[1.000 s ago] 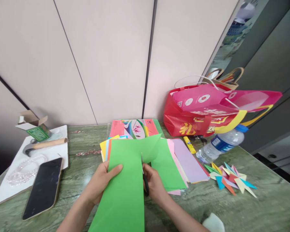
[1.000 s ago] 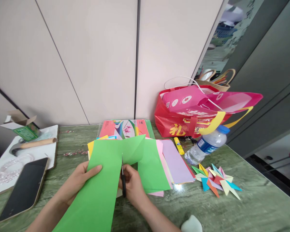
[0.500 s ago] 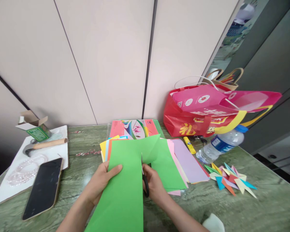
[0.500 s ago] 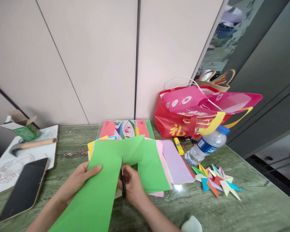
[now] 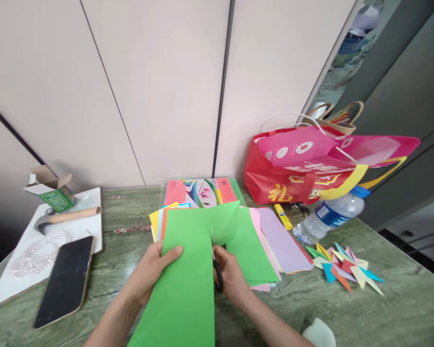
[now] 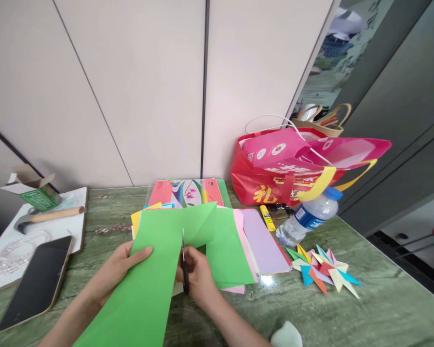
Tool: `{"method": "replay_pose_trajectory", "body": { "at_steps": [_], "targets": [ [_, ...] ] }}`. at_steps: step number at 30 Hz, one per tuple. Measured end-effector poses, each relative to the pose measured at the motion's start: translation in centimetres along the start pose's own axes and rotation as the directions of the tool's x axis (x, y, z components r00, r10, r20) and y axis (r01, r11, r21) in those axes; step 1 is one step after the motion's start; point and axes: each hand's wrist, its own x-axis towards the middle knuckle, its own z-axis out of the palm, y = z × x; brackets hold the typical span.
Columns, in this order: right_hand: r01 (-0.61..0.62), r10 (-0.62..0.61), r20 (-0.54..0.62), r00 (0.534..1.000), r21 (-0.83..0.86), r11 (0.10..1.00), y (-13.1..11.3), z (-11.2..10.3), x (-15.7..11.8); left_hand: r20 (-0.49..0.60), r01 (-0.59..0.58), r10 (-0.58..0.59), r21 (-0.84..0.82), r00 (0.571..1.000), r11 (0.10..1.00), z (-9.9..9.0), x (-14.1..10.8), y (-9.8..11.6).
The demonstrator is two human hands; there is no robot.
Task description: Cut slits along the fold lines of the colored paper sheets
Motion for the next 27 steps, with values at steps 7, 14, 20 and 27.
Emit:
{"method": "replay_pose_trajectory", "body": {
  "at_steps": [7, 14, 20, 27],
  "targets": [
    [-0.014, 0.014, 0.000, 1.000, -0.017, 1.000, -0.54, 0.27, 0.04, -0.008, -0.014, 0.015, 0.003, 1.000, 1.000, 0.07, 0.03, -0.03],
    [-0.020, 0.020, -0.013, 1.000, -0.037, 0.999, -0.65, 0.29, 0.04, 0.003, -0.017, 0.017, 0.008, 1.000, 1.000, -0.02, -0.06, -0.08],
    [-0.019, 0.018, -0.016, 1.000, -0.047, 0.999, -0.57, 0.24, 0.08, 0.003, -0.019, 0.019, 0.009, 1.000, 1.000, 0.00, -0.08, -0.09],
    [-0.013, 0.012, -0.014, 1.000, -0.058, 0.998, -0.08, 0.04, 0.22, 0.007, -0.014, 0.014, 0.002, 1.000, 1.000, 0.06, -0.02, -0.05]
  ]
}}
